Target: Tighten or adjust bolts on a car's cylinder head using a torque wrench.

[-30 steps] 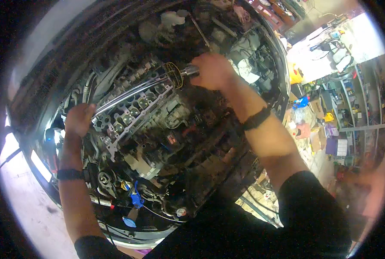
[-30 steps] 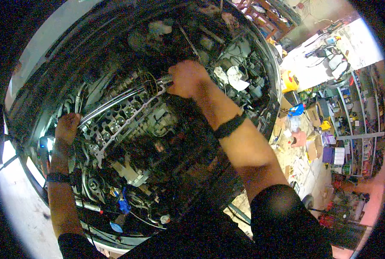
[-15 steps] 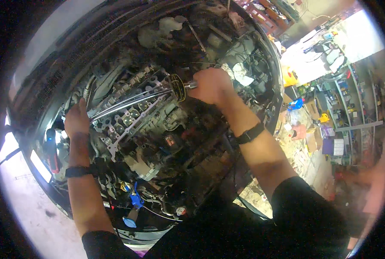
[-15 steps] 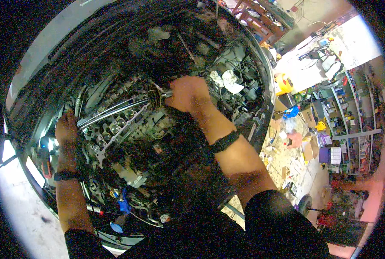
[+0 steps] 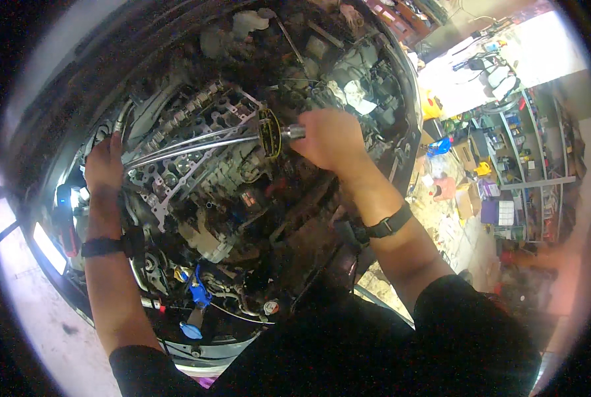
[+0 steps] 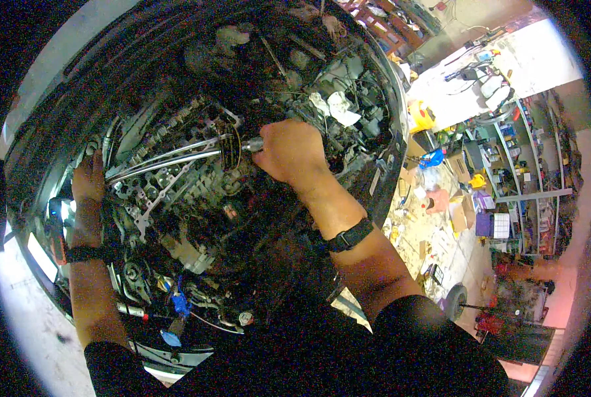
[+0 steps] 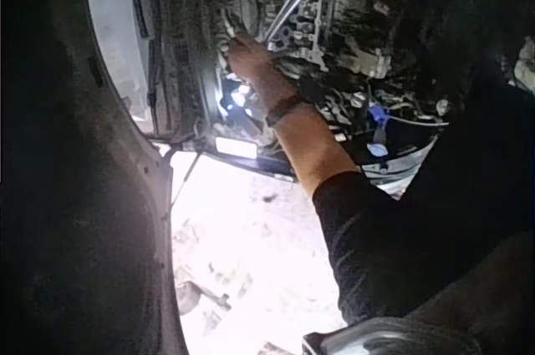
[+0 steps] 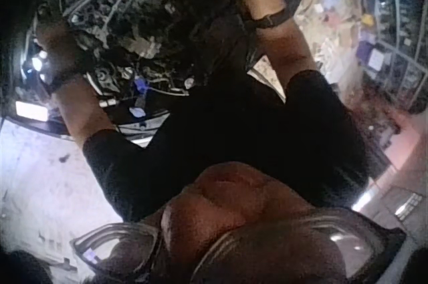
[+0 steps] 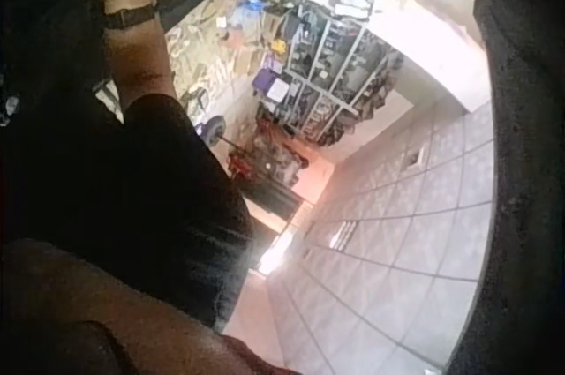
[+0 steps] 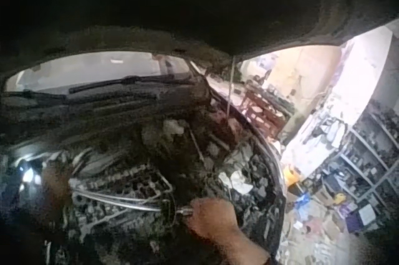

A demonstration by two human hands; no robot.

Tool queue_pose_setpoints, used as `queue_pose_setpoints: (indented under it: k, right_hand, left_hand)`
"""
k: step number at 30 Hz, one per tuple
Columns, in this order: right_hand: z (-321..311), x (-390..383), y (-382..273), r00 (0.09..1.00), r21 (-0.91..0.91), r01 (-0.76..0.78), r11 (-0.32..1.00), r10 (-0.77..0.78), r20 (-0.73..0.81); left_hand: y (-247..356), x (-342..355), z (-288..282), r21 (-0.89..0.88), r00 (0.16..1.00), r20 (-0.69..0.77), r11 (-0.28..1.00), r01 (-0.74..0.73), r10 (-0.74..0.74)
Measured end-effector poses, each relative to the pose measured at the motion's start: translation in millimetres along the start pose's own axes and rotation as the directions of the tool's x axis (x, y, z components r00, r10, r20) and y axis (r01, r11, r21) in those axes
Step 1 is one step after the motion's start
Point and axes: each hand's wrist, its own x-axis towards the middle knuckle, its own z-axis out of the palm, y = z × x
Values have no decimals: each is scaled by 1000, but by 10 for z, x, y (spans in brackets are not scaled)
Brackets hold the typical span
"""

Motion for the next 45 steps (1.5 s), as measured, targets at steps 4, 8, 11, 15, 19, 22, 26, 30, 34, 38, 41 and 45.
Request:
queue_pose_setpoints:
  k: [4, 8, 11, 15, 19, 22, 26, 30, 34, 38, 41, 45]
  right_hand:
    - [2, -204, -92, 1000, 1, -1, 1000, 1, 7]
    - [-24, -374, -66, 999, 6, -35, 999, 35, -21]
    - [-84, -533, -264, 998, 7, -49, 999, 48, 31]
    - [-85, -659, -217, 999, 15, -48, 999, 48, -12]
    - [-112, -853, -409, 996, 28, -25, 999, 27, -80]
    - [-85, -756, -359, 999, -43, -50, 998, 49, -13]
    - [-17, -738, -208, 994, -104, 22, 994, -32, -101]
    - [-13, -586, -294, 990, -82, 40, 996, -50, -129]
    - [24, -356, -106, 996, -96, 19, 995, -28, -90]
    - [-14, -87, -166, 998, -68, 20, 997, -24, -56]
    - [23, 34, 17, 997, -112, 70, 991, -72, -18]
    - [268, 379, 84, 967, -17, 251, 968, -252, -28]
  left_hand:
    - [-192, 46, 16, -23, 994, -53, 995, -97, 96]
    - [-64, 87, 115, -77, 991, 128, 997, -18, 28]
    - [-632, 274, 350, -6, 989, -3, 989, -150, 150]
    - [-261, 123, 192, -112, 991, 44, 986, -122, 128]
    - [-533, 178, 238, -121, 994, 32, 988, -97, 102]
    - [-265, 60, 159, -157, 992, 99, 986, -63, 79]
    - [-218, 168, 155, -103, 973, 51, 970, -220, 226]
    - [-597, 235, 252, -42, 959, -22, 958, -283, 283]
    - [-153, 123, 66, -68, 984, 119, 990, -127, 134]
    - [-596, 219, 271, -446, 994, -112, 894, -31, -21]
    - [-652, 185, 482, -978, 898, -53, 204, 42, -437]
    - [-1470, -381, 933, -287, 998, -49, 957, 34, -50]
